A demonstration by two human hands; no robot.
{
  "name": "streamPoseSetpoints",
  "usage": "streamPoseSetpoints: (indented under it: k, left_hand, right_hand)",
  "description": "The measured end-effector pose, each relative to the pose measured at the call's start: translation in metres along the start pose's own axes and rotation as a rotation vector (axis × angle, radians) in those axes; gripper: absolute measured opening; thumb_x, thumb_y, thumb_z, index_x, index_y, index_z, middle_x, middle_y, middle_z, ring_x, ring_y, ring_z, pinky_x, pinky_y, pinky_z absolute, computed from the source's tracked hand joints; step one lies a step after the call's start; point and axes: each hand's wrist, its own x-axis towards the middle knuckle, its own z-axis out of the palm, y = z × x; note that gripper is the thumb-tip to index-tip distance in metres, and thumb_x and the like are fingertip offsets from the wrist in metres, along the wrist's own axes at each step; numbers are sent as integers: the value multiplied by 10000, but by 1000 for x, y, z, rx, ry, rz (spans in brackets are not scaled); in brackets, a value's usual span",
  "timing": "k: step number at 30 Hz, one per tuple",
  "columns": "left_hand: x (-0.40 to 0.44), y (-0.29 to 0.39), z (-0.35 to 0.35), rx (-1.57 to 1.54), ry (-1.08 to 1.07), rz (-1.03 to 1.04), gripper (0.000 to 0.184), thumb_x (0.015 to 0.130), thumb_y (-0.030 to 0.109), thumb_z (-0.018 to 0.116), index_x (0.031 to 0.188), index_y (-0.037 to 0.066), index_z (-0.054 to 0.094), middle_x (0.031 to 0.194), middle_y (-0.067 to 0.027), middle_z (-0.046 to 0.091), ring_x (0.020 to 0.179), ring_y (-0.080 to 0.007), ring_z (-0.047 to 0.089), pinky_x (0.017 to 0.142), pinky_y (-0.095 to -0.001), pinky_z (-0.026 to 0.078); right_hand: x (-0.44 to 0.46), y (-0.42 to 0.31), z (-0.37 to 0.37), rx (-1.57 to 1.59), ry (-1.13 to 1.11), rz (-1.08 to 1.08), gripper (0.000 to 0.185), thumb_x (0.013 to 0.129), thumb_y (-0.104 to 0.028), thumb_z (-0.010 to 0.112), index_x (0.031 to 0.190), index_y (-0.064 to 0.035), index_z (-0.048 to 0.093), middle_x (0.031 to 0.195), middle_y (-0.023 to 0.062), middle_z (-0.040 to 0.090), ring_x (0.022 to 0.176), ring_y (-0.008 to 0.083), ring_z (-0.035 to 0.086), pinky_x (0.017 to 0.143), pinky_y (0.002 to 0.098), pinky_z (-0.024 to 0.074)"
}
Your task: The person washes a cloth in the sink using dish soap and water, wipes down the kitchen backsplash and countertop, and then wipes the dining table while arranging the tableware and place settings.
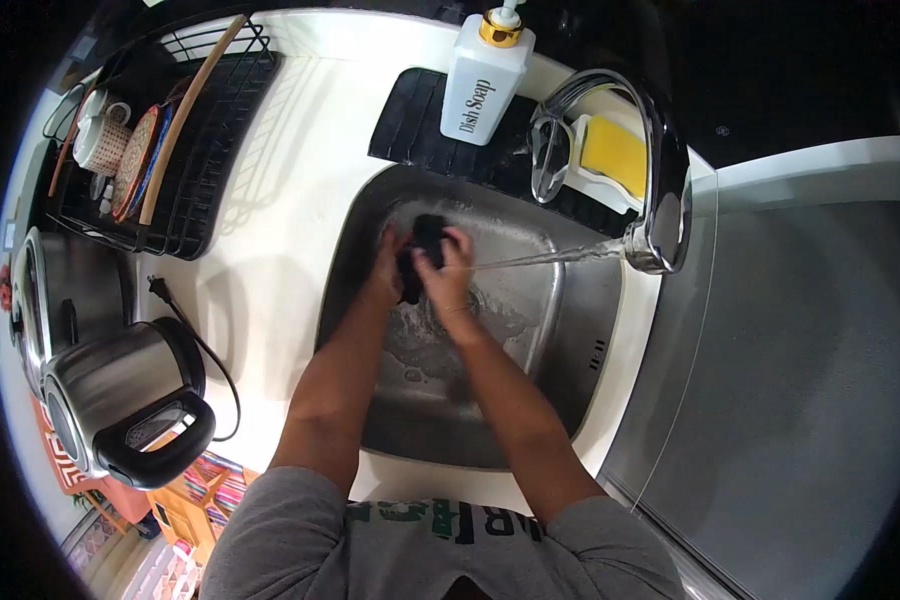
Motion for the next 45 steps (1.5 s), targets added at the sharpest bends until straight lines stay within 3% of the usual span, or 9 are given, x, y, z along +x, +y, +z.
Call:
streamPoseSetpoints:
  k: [4,8,11,15,22,31,37,42,45]
  left_hand:
    - [20,-69,-3,-676,-848,505,570,807,504,592,1209,103,555,1133,-85,581,1091,-203,527,989,-337,387]
    - [27,-78,17,-1349,-1154,405,312,821,341,629,950,59,590,862,-31,540,860,-153,543,823,-306,472]
    - [-24,-30,53,163,-158,-50,312,896,337,534,983,42,586,883,-43,581,859,-158,566,785,-308,479]
    - [-63,14,75,332,223,-35,541,929,419,424,1310,37,471,1289,-152,510,1134,-238,521,969,-358,405]
    - [0,-11,-8,9,-13,69,488,856,463,526,1178,99,564,1089,-89,583,984,-216,562,871,-324,448]
    - [-6,-32,41,281,196,-96,416,906,375,521,1073,12,636,1107,-195,610,1028,-263,577,885,-346,431]
    - [-27,-13,41,1138,112,673,364,917,362,544,1146,96,639,998,-185,658,961,-316,626,857,-358,457]
    - [-85,11,82,1235,-16,864,307,908,322,565,1094,98,663,920,-187,665,899,-328,645,785,-358,488]
    - [-117,22,101,1151,-220,885,273,906,275,575,1096,97,659,936,-202,653,910,-340,641,776,-357,491]
  right_hand:
    - [-10,-81,3,28,-33,-202,297,692,-222,739,829,8,612,980,126,597,922,314,578,856,428,422]
    - [6,-57,-13,-111,-123,-9,277,763,-282,695,737,-30,583,718,172,593,719,379,584,666,443,460]
    - [32,25,-46,-534,129,-10,314,826,-363,630,793,-52,609,752,174,594,737,362,573,684,448,445]
    - [31,49,-75,-789,270,86,274,819,-354,632,912,-97,639,995,152,569,949,356,513,790,446,404]
    - [2,-34,16,156,-8,-54,249,708,-178,733,779,-20,554,970,175,552,886,377,538,841,420,428]
    - [28,14,-49,-520,-29,-34,149,813,-235,648,798,-88,625,884,156,609,813,338,582,719,455,451]
    - [6,50,-76,-982,94,-9,262,822,-283,643,1018,-114,596,1125,163,540,1007,369,508,860,497,386]
    - [19,12,-95,-503,-527,220,451,738,-114,691,1163,-86,543,1314,147,422,1172,317,454,981,427,350]
    - [38,-32,-116,163,-345,254,474,705,15,637,1163,-63,542,1245,118,489,1245,269,423,1022,383,329]
